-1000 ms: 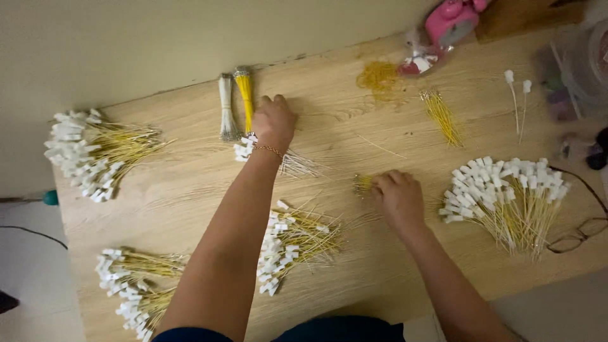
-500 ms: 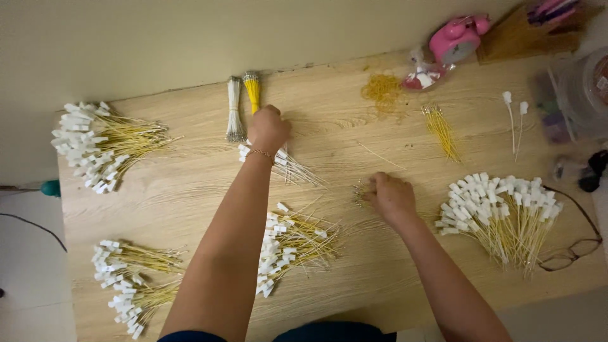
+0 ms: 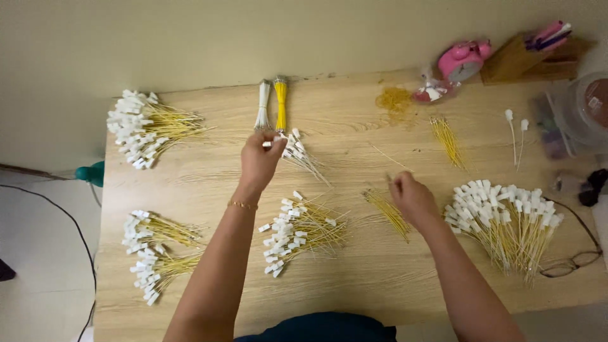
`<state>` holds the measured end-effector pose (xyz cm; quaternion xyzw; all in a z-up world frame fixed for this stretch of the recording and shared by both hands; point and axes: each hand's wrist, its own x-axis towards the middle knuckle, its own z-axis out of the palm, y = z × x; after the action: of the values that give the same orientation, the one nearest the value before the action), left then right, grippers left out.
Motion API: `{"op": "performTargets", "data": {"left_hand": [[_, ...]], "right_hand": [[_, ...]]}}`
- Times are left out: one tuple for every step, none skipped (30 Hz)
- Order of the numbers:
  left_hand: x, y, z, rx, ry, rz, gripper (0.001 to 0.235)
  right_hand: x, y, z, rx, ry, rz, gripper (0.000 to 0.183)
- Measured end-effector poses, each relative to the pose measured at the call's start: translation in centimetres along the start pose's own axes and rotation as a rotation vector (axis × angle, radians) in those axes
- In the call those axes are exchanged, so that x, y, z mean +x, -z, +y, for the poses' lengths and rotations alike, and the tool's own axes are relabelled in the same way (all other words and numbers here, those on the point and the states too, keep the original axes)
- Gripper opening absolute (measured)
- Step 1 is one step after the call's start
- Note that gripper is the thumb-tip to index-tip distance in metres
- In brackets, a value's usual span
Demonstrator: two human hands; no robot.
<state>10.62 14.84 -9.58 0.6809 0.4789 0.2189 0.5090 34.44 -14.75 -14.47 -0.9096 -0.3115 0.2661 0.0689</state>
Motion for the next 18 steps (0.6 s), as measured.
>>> {"op": "performTargets", "data": {"left_hand": [[-1.0, 0.2, 0.1, -0.003, -0.006, 0.007, 0.030], [-2.0, 0.3, 0.3, -0.099, -0.013, 0.032, 0.030], [-2.9, 0.4, 0.5, -0.194, -0.020, 0.056, 0.031], [-3.5, 0.5, 0.7, -0.198, -0.028, 0.061, 0.031], [-4.1, 0.6, 1.0, -0.297, -0.061, 0.096, 0.030], [-4.6, 0.8, 1.2, -0.397, -0.092, 0.129, 0.029], [-5.1, 1.2, 2.0, -0.400, -0.098, 0.133, 0.029], [-5.7, 1.5, 2.7, -0.447, -0.115, 0.139, 0.027], [-6.2, 1.8, 3.4, -0.493, -0.131, 0.144, 0.026], [-6.7, 1.9, 3.5, -0.492, -0.137, 0.150, 0.026], [-7.2, 2.1, 3.6, -0.548, -0.110, 0.145, 0.024], [-7.7, 2.3, 3.6, -0.604, -0.083, 0.140, 0.022], [-8.6, 2.2, 3.3, -0.605, -0.090, 0.145, 0.022], [-9.5, 2.1, 2.9, -0.684, -0.039, 0.107, 0.022], [-10.4, 2.0, 2.5, -0.762, 0.013, 0.068, 0.023], [-11.6, 2.1, 2.7, -0.760, 0.009, 0.075, 0.023], [-12.9, 2.2, 2.8, -0.776, 0.048, 0.033, 0.025], [-14.1, 2.3, 3.0, -0.793, 0.089, -0.009, 0.026]], "right_hand": [[-1.1, 1.1, -0.4, -0.001, 0.007, 0.007, 0.027], [-2.2, 2.1, -0.8, 0.113, 0.089, 0.094, 0.023], [-3.3, 3.2, -1.1, 0.228, 0.171, 0.180, 0.019], [-4.1, 3.9, -1.5, 0.226, 0.177, 0.188, 0.019], [-4.9, 4.5, -1.9, 0.323, 0.223, 0.231, 0.020], [-5.7, 5.1, -2.4, 0.419, 0.268, 0.272, 0.021], [-6.3, 5.5, -3.1, 0.418, 0.274, 0.277, 0.021], [-6.8, 5.8, -3.7, 0.494, 0.290, 0.272, 0.024], [-7.3, 6.0, -4.3, 0.570, 0.305, 0.267, 0.028], [-7.8, 6.1, -4.9, 0.572, 0.313, 0.268, 0.028], [-8.3, 6.2, -5.6, 0.804, 0.263, 0.185, 0.014], [-8.9, 6.2, -6.3, 1.031, 0.210, 0.097, 0.009], [-9.6, 6.5, -7.4, 1.032, 0.220, 0.097, 0.009], [-10.4, 6.8, -8.5, 1.132, 0.198, 0.044, 0.006], [-11.1, 7.0, -9.6, 1.231, 0.174, -0.011, 0.006], [-11.6, 7.0, -10.4, 1.232, 0.181, -0.017, 0.006], [-12.1, 7.0, -11.3, 1.245, 0.202, -0.050, 0.006], [-12.6, 7.0, -12.1, 1.256, 0.221, -0.085, 0.007]]}}
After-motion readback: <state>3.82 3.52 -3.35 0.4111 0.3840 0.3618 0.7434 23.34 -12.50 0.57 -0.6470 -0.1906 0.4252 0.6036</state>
